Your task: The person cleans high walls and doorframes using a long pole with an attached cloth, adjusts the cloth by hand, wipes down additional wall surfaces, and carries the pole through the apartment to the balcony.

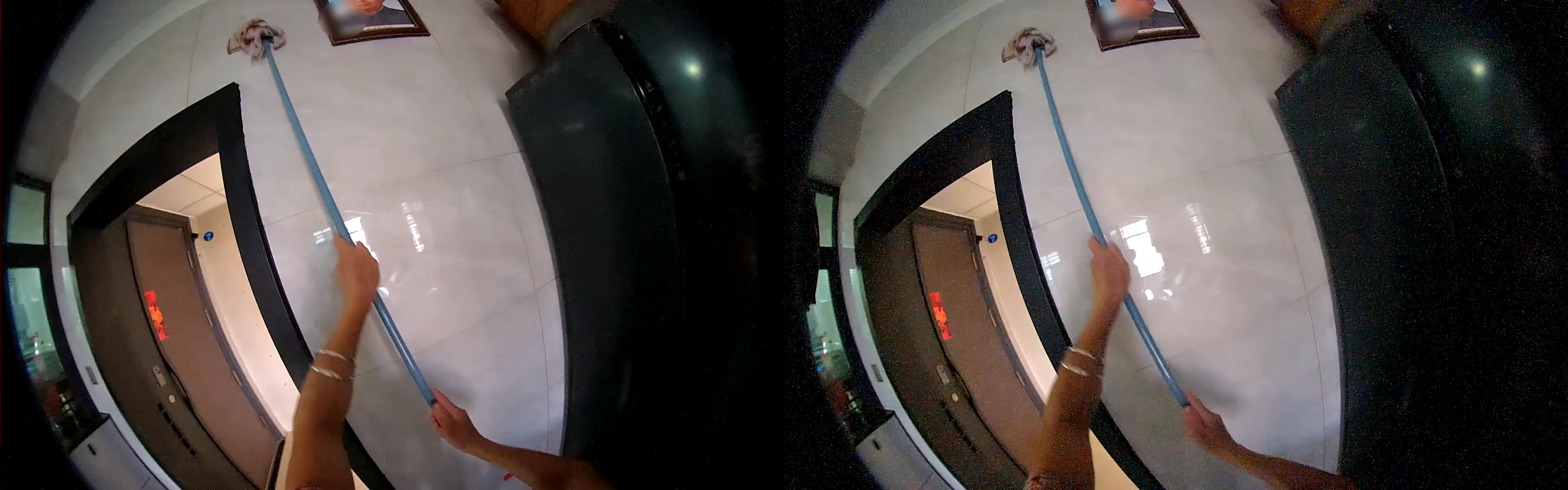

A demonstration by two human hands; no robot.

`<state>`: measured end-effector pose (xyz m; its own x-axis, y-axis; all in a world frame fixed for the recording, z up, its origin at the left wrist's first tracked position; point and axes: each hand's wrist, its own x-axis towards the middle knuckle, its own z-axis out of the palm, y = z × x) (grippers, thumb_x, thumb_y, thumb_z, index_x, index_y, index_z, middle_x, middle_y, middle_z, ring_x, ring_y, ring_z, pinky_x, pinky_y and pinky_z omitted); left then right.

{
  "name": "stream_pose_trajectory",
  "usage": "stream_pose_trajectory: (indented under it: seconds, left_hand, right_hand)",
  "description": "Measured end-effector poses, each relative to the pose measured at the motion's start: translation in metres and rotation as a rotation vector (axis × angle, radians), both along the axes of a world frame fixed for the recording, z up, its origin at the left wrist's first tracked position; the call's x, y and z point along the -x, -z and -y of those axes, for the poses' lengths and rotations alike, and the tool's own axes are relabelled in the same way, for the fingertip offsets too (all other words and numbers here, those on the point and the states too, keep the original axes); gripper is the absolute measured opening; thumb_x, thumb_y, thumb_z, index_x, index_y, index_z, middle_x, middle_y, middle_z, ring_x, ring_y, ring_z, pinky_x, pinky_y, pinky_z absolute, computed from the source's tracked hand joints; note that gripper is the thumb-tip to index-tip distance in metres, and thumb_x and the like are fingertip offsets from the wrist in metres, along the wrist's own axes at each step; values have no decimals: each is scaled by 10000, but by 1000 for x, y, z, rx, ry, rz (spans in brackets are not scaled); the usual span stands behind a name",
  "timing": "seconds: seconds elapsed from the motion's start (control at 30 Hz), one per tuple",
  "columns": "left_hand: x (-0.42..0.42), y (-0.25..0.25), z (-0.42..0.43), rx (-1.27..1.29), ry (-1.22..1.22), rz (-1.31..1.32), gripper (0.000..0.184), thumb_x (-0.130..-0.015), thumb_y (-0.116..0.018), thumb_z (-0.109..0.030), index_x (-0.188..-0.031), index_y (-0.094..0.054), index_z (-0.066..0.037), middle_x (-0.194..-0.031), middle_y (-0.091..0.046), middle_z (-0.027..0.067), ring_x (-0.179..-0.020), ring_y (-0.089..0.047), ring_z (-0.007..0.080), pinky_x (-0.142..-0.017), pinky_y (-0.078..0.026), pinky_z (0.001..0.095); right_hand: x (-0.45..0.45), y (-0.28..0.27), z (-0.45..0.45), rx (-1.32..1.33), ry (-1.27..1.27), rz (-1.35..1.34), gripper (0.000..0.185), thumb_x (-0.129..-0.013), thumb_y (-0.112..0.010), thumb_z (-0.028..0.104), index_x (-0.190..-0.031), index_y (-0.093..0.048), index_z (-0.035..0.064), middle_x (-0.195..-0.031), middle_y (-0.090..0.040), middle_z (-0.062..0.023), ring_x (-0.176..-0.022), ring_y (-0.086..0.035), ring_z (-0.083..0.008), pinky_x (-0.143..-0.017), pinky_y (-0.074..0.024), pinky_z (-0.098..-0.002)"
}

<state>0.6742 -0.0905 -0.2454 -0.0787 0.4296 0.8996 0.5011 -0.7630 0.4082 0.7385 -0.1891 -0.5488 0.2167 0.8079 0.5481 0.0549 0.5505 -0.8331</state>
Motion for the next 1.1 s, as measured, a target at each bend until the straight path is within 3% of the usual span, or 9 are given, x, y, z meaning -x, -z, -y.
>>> stream_pose_trajectory:
  seconds: [0.07,0.13,0.37,0.47,0.63,0.77,0.83,1.0,1.1]
  left_hand:
    - [-23,59,-8,-69,107,49,417,-855,-419,-127,-1217,-299,43,-1065,-473,284,-950,-488,410,-844,-371,425]
    - [-42,122,-6,-110,100,5,432,-875,-404,-149,-1225,-265,65,-1071,-466,302,-947,-484,429,-808,-390,431]
    - [-70,189,67,223,161,-4,503,-903,-364,-235,-1274,-194,59,-815,-558,275,-764,-553,417,-703,-416,453]
    - [-75,218,69,219,154,-2,484,-898,-389,-227,-1260,-219,45,-731,-556,225,-694,-555,385,-655,-420,445]
    - [-67,278,106,559,360,-103,391,-896,-420,-184,-1199,-290,26,-699,-504,102,-600,-516,252,-591,-430,377]
    - [-59,297,106,582,702,55,377,-889,-455,-170,-1201,-311,-15,-727,-502,61,-643,-499,134,-560,-417,280]
    - [-48,269,107,715,967,455,338,-895,-449,-161,-1189,-315,-63,-693,-499,47,-623,-489,123,-556,-410,257]
    - [-40,314,106,786,908,259,314,-911,-411,-138,-1202,-309,-78,-707,-499,41,-615,-487,111,-558,-421,250]
    - [-43,369,118,930,932,223,327,-902,-433,-121,-1206,-319,-84,-779,-520,53,-707,-504,120,-670,-435,271]
  right_hand:
    - [-16,31,23,157,93,72,378,-910,-457,226,-1244,-421,54,-674,-427,24,-586,-414,-55,-517,-361,-203]
    - [-37,94,27,262,-68,-193,322,-911,-447,236,-1175,-485,57,-623,-421,34,-564,-412,-50,-498,-352,-210]
    - [-74,154,81,287,-106,-261,299,-914,-396,253,-1083,-536,50,-600,-422,35,-515,-390,-55,-472,-326,-206]
    - [-83,180,96,456,-253,-488,327,-873,-515,153,-1173,-448,43,-646,-415,23,-538,-401,-89,-462,-335,-237]
    - [-99,290,117,455,21,-61,325,-908,-385,289,-1071,-490,29,-606,-458,-11,-534,-441,-121,-481,-363,-274]
    - [-108,296,162,734,-80,115,357,-911,-391,317,-1100,-450,20,-690,-523,-64,-620,-512,-172,-563,-423,-318]
    - [-94,308,166,733,-46,189,390,-881,-452,332,-1109,-456,16,-727,-538,-81,-647,-530,-201,-588,-435,-335]
    - [-78,291,131,484,165,407,608,-762,-643,320,-1216,-398,-2,-838,-560,-151,-727,-567,-279,-668,-459,-379]
    - [-68,180,96,526,160,333,452,-769,-636,293,-1079,-483,3,-767,-567,-122,-694,-567,-232,-630,-458,-346]
